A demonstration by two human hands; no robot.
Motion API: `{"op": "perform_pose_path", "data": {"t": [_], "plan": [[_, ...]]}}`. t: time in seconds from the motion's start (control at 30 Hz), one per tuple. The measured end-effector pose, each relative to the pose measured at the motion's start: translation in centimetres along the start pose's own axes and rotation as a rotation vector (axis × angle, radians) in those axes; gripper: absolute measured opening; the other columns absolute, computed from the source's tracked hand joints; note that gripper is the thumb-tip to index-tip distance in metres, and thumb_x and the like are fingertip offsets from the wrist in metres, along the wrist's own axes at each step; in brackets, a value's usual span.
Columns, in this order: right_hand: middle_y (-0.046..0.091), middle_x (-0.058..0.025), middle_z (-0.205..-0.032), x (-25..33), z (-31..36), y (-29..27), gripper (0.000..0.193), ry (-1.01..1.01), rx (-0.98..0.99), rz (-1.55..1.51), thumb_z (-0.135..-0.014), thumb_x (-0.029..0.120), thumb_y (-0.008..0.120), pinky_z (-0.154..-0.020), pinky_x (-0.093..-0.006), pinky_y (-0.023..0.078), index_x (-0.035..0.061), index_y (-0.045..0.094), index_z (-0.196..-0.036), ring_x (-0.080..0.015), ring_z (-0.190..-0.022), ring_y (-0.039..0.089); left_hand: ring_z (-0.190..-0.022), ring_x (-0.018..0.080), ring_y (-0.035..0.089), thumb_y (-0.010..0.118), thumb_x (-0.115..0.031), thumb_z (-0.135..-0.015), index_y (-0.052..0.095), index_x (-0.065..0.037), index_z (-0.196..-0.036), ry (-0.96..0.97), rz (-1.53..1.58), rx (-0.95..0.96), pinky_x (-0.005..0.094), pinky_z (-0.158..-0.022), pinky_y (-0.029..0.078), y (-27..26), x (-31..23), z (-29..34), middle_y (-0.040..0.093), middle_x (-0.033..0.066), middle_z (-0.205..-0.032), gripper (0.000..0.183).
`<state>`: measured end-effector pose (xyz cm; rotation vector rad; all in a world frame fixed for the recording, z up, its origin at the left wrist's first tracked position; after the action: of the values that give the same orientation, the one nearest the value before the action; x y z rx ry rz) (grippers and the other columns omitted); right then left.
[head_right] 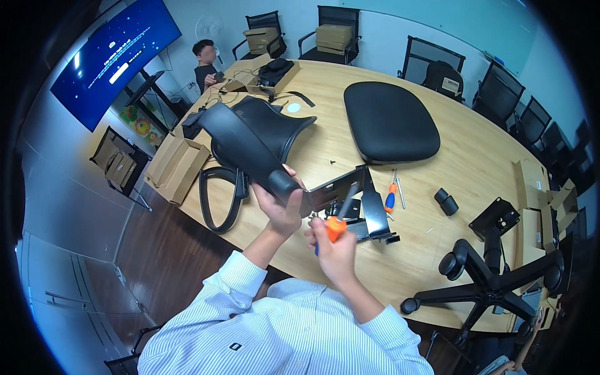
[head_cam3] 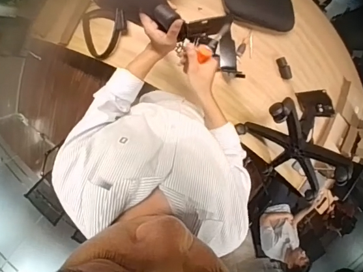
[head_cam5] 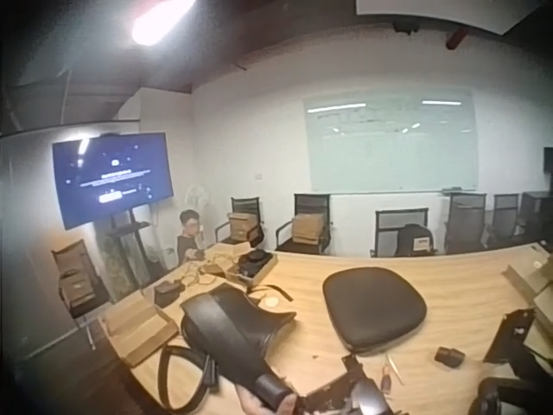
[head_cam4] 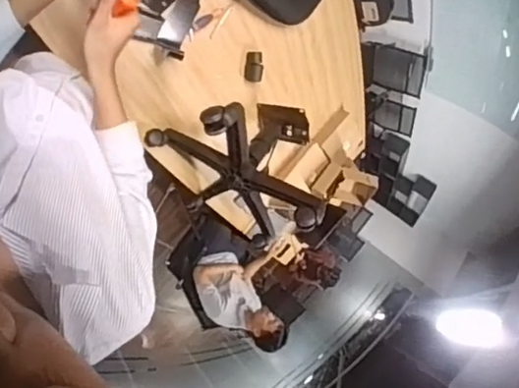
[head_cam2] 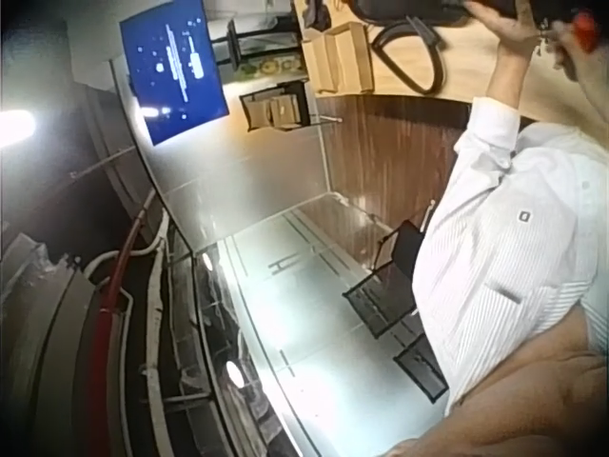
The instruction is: Assembling the components of an office chair, specifically attaching parts using a screwdriver.
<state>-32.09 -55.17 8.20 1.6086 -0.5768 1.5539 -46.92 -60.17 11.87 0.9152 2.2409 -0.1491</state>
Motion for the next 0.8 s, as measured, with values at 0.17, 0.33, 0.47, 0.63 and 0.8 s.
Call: {"op": "perform_pose_path", "data": {"t": [0.17, 0.33, 0.47, 0.63, 0.8], "plan": [[0.064, -0.0057, -0.068, -2.8, -1.9, 0.9, 0.029, 0.038, -0.011, 0.118, -0.094, 0.022, 0.063, -0.05, -0.0245, 0.047, -0.0045, 0.065, -0.083, -0.0096, -0.056, 0.06, -0.094, 0.0183, 0.053, 0.078, -0.012, -0.079, 0.027, 0.004, -0.128, -0.018, -0.047, -0.007, 0.0293, -0.079, 0.048, -0.1, 0.3, 1.5, 0.05, 0.016, -0.11, 0.073], [0.062, -0.0093, -0.068, -3.4, -2.0, 1.1, 0.017, -0.016, -0.079, 0.317, -0.084, 0.011, 0.07, -0.054, -0.0307, 0.048, -0.0021, 0.059, -0.086, -0.0162, -0.06, 0.062, -0.089, 0.0185, 0.056, 0.077, -0.011, -0.079, 0.034, 0.004, -0.122, -0.045, -0.218, -0.011, 0.0298, -0.075, 0.048, -1.3, 0.9, 2.3, 0.053, 0.0152, -0.106, 0.063], [0.063, -0.0137, -0.079, -1.1, -2.2, 1.6, 0.017, -0.466, -0.043, 0.623, -0.08, 0.006, 0.071, -0.06, -0.0341, 0.049, -0.0002, 0.057, -0.089, -0.0245, -0.068, 0.064, -0.085, 0.0163, 0.057, 0.074, -0.007, -0.08, 0.032, 0.004, -0.123, -0.203, -0.283, -0.025, 0.0291, -0.074, 0.048, -1.4, 2.3, 2.3, 0.055, 0.0116, -0.1, 0.061], [0.063, -0.0148, -0.084, -2.1, -3.2, -0.6, 0.02, -0.494, -0.013, 0.627, -0.079, 0.006, 0.071, -0.063, -0.0353, 0.049, 0.001, 0.057, -0.092, -0.0271, -0.072, 0.063, -0.077, 0.0211, 0.063, 0.076, -0.019, -0.081, 0.031, 0.015, -0.13, -0.325, -0.348, -0.18, 0.0332, -0.071, 0.051, -4.5, 4.3, 2.0, 0.062, 0.0158, -0.085, 0.075], [0.065, -0.014, -0.072, -13.9, -11.3, -9.3, 0.02, 0.047, -0.185, 0.657, -0.085, 0.017, 0.068, -0.059, -0.0379, 0.052, 0.0002, 0.061, -0.094, -0.0246, -0.066, 0.066, -0.078, 0.0251, 0.065, 0.073, -0.021, -0.084, 0.032, 0.015, -0.132, -0.46, -0.415, -0.055, 0.0344, -0.073, 0.051, -5.6, 5.8, 1.6, 0.064, 0.0177, -0.087, 0.072]]}}
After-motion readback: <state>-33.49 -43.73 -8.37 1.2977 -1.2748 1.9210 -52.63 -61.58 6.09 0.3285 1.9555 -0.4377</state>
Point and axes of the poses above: each hand's wrist, its own z-axis away from the middle knuckle, its own y-axis out of the palm, x = y × z, the point moved 8 cm from there along -z, towards the middle knuckle
